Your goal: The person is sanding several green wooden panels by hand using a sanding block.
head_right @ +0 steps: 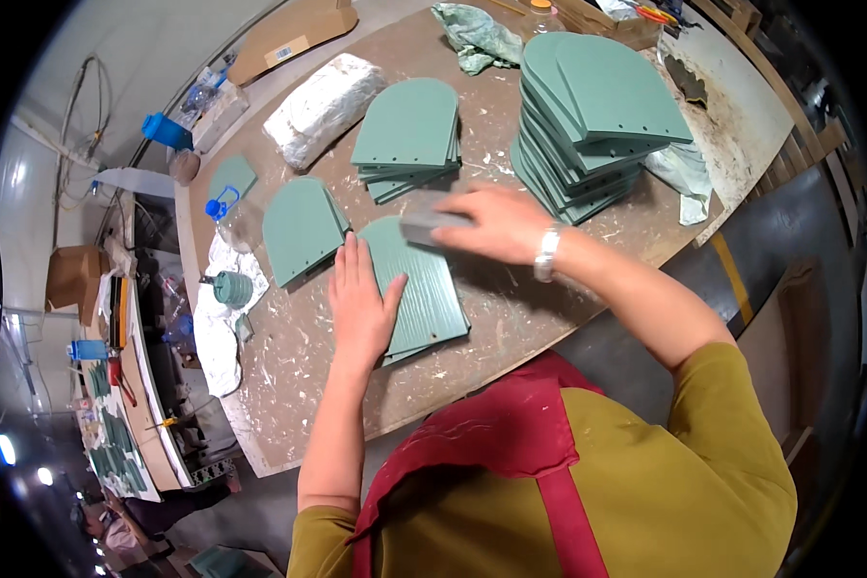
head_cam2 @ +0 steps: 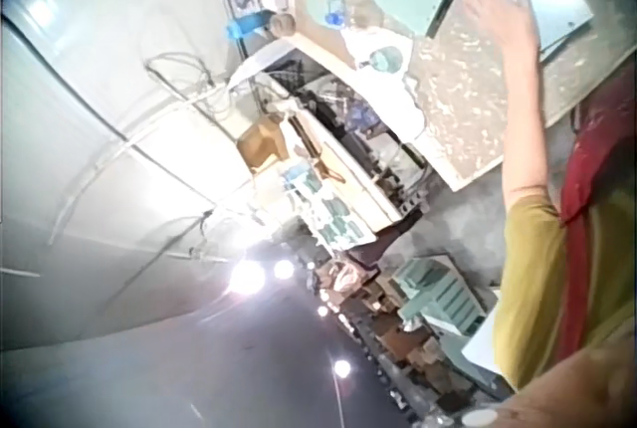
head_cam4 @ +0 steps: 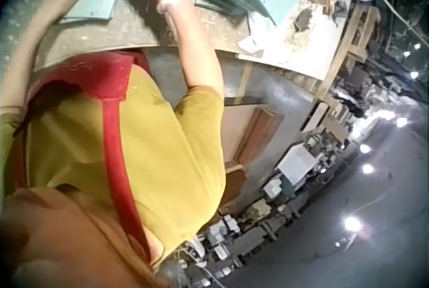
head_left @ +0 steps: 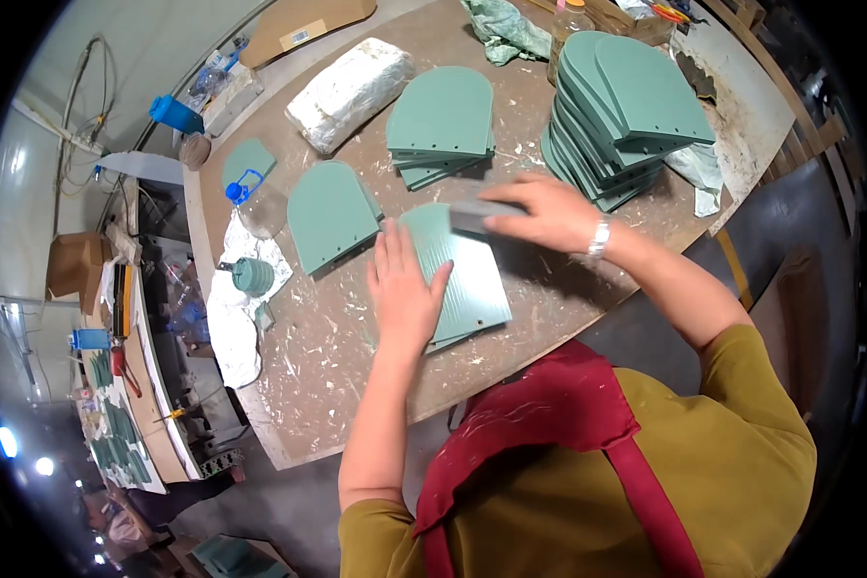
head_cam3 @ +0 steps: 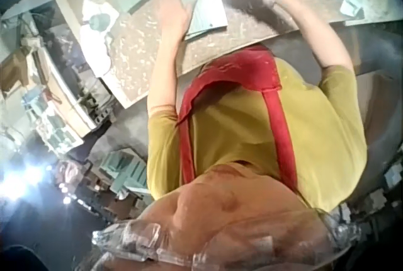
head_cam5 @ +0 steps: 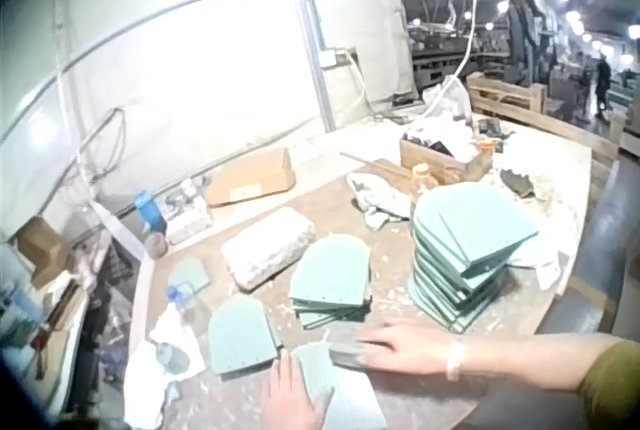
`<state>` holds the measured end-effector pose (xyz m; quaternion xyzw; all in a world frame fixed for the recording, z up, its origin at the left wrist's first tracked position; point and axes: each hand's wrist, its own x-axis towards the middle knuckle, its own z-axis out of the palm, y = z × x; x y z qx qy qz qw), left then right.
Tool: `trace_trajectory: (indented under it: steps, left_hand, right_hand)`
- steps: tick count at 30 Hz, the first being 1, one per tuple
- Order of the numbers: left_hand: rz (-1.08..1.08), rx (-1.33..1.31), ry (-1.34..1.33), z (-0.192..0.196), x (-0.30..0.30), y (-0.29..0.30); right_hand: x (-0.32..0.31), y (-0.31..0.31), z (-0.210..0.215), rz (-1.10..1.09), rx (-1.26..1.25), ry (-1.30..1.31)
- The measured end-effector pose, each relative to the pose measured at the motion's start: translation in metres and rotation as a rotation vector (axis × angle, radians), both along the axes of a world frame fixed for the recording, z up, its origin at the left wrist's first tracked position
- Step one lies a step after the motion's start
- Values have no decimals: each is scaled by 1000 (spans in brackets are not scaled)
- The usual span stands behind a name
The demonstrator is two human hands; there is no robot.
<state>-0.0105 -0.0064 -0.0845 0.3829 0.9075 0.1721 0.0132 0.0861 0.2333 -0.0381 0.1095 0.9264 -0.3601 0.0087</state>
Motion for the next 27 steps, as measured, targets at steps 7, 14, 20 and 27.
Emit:
trace_trajectory:
  steps: [7, 14, 20, 27]
  left_hand:
    - [-25, -44, -28, -4, -2, 9]
    - [8, 261, -127, -5, -36, 1]
    - [-8, 164, -156, -2, -57, 39]
    - [-21, 143, -417, -13, -82, 40]
  right_hand:
    - [-90, -19, -28, -2, 98, 14]
    - [46, 1, -58, -287, -412, 337]
    - [93, -39, -60, 150, 109, 396]
    - [20, -1, -80, -232, -364, 467]
